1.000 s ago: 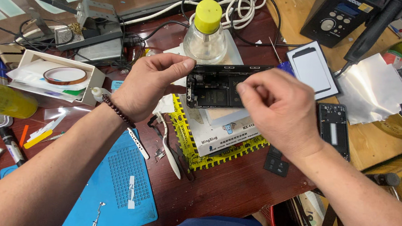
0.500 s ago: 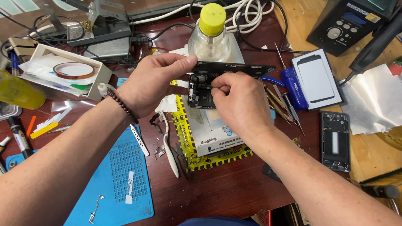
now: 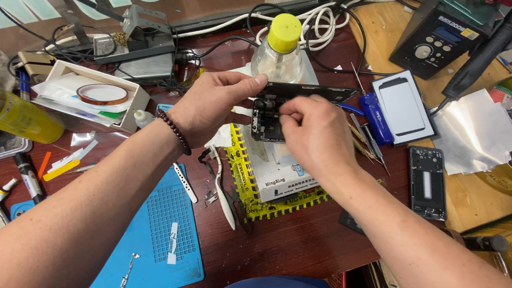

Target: The person reassembles a disassembled smartphone on a repair bench. They connect internal ribbon cables, align the screen assembly, and use a screwdriver to secure screws. The person also handles small components and tools while working on the device.

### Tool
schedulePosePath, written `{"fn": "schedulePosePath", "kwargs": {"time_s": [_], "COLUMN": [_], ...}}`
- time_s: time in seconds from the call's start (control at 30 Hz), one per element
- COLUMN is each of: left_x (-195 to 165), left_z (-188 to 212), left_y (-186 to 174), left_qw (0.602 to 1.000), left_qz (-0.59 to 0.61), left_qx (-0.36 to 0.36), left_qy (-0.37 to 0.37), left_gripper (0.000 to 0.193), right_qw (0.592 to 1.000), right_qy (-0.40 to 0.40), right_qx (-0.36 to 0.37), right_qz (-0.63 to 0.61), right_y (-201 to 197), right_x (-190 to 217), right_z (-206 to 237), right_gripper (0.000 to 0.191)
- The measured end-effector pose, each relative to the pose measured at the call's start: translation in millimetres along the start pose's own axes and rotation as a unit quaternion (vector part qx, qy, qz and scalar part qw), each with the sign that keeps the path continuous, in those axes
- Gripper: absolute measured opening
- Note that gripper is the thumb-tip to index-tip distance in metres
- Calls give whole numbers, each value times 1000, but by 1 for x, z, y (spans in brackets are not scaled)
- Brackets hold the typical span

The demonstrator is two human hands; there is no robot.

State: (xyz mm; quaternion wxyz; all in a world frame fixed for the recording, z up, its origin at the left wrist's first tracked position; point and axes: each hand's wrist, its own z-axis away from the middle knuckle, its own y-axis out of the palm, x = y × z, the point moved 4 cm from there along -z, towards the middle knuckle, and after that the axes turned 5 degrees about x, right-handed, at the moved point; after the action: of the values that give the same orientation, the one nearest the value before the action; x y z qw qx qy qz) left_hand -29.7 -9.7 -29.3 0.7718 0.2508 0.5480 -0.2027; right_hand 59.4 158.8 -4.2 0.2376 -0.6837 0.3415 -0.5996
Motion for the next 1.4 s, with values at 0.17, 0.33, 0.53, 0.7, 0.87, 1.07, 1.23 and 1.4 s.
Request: {"fn": "schedulePosePath", "kwargs": {"time_s": [0.17, 0.33, 0.53, 0.7, 0.87, 1.07, 1.23, 1.4], "left_x": [-5, -5, -5, -5, -5, -5, -5, -6], "left_z": [1, 1, 1, 1, 0, 3, 4, 4], "left_y": [-4, -2, -1, -3, -3, -4, -2, -2], "left_qw": [1000, 1000, 999, 1000, 1000, 1000, 1000, 1000], "left_qz": [-13, 6, 24, 9, 8, 9, 17, 15], "left_qx": [-9, 2, 21, 12, 16, 15, 16, 16], "left_qy": [-6, -7, -6, -22, -24, -19, -18, -13], "left_gripper": [38, 37, 37, 37, 36, 37, 36, 35], "right_qw": [998, 996, 998, 998, 999, 997, 996, 992], "right_qy": [60, 88, 38, 19, -6, 18, 52, 25], "right_qx": [-23, -26, -39, -46, -19, -18, -1, 13], "right_qz": [13, 7, -45, -31, 46, 74, 73, 121], "right_y": [-19, -16, 2, 17, 20, 17, 17, 17], "right_x": [-14, -13, 5, 15, 21, 25, 23, 26], "right_z": [8, 10, 6, 2, 3, 8, 7, 3], "right_gripper": [17, 19, 16, 20, 21, 8, 11, 9]}}
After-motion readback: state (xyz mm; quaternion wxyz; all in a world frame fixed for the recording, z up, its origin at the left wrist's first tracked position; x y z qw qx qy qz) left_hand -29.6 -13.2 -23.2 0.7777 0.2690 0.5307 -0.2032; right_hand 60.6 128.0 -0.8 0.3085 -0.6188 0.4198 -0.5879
